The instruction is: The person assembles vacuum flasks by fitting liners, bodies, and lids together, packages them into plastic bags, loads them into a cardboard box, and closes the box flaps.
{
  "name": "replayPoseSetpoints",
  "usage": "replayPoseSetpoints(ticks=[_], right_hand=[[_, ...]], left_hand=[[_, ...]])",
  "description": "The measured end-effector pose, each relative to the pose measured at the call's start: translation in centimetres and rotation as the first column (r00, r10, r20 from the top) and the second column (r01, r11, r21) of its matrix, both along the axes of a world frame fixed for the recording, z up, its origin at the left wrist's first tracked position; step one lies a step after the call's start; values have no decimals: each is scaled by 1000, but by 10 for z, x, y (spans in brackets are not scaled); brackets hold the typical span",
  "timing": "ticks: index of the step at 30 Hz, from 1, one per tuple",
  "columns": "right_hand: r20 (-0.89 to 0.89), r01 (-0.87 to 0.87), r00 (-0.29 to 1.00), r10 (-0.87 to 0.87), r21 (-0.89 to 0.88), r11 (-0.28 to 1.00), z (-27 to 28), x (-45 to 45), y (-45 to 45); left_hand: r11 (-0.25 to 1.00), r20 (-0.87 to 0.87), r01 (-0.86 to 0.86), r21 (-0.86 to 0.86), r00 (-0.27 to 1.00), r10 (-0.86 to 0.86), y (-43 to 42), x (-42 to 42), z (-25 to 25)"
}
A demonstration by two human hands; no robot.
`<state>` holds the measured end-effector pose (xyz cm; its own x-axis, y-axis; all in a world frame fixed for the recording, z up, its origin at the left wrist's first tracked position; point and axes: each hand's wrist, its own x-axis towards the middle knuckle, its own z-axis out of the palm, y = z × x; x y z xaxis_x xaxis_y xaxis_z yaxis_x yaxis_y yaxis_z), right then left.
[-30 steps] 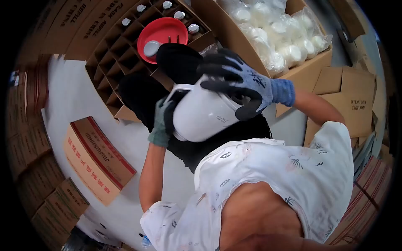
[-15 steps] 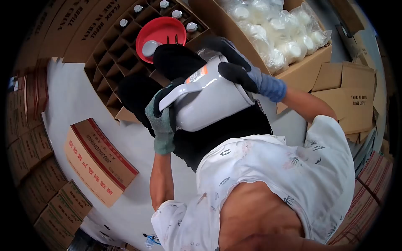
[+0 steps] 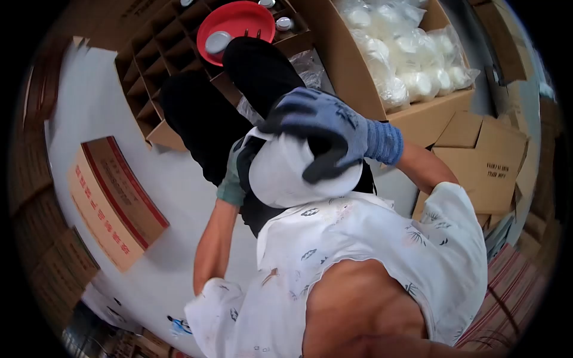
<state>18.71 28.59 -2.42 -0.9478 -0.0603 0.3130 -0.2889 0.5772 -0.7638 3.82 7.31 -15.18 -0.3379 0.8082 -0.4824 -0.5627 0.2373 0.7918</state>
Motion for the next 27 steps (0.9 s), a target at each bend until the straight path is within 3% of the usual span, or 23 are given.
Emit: replayPoseSetpoints(ticks=[1,3,4,7,9,10,11,12,13,14,16,19,20,21,22,23,25,26,27], right_hand=[[-23,-128,991,129,51,990,9,-7,-6],[-122,-244,955,272,207,948,15,-8,-16],[-155,-266,942,299,200,943,16,-8,-20],[-169,-324,913,371,251,912,16,-7,-19],[-179,-308,908,379,329,893,9,-1,-8],[-141,-302,935,326,171,938,4,0,-2],[-13,-127,992,126,-13,992,-2,8,4],[124,85,990,-60,-206,975,-7,16,11],[298,206,951,-87,-397,895,-21,24,16],[448,367,888,-105,-552,749,-36,32,21],[456,379,890,11,-753,538,-135,56,51],[400,355,916,-40,-759,546,-50,30,9],[518,358,852,81,-688,631,-33,28,5],[318,115,948,28,-423,899,-20,16,-1],[47,30,998,-28,-45,999,-7,5,-8],[30,-49,998,47,62,997,15,1,-13],[-55,-194,977,206,168,966,36,-2,-20],[-57,-179,981,187,111,977,33,0,-14],[-58,-164,984,167,63,985,26,3,-3]], left_hand=[[998,212,-39,49,977,27,2,4,4],[932,262,272,240,906,-333,-3,-18,-10],[877,-33,407,256,910,-413,-4,-21,-7],[884,-83,448,134,894,-440,2,-12,16],[837,-219,532,128,839,-499,-3,-19,-17],[936,210,303,179,918,-337,-3,-15,0],[983,53,176,47,983,-179,4,-4,26],[983,-222,181,12,959,-174,-2,-2,33],[985,-478,174,-19,863,-162,-8,2,40],[995,-292,76,-57,952,-89,-4,10,69],[998,-332,-39,-52,943,20,-14,30,67],[997,-465,-62,45,882,76,-13,38,62],[993,-723,119,-1,686,-83,-14,26,50],[960,-899,263,-96,392,-198,-19,9,30],[957,-919,285,-51,362,-157,-19,7,17],[952,-937,307,-8,331,-114,-19,4,4],[934,-669,354,-58,680,-299,-21,-1,-11],[882,-897,472,-12,384,-218,-20,-11,-8],[947,-874,322,-13,456,-167,-21,-15,-24]])
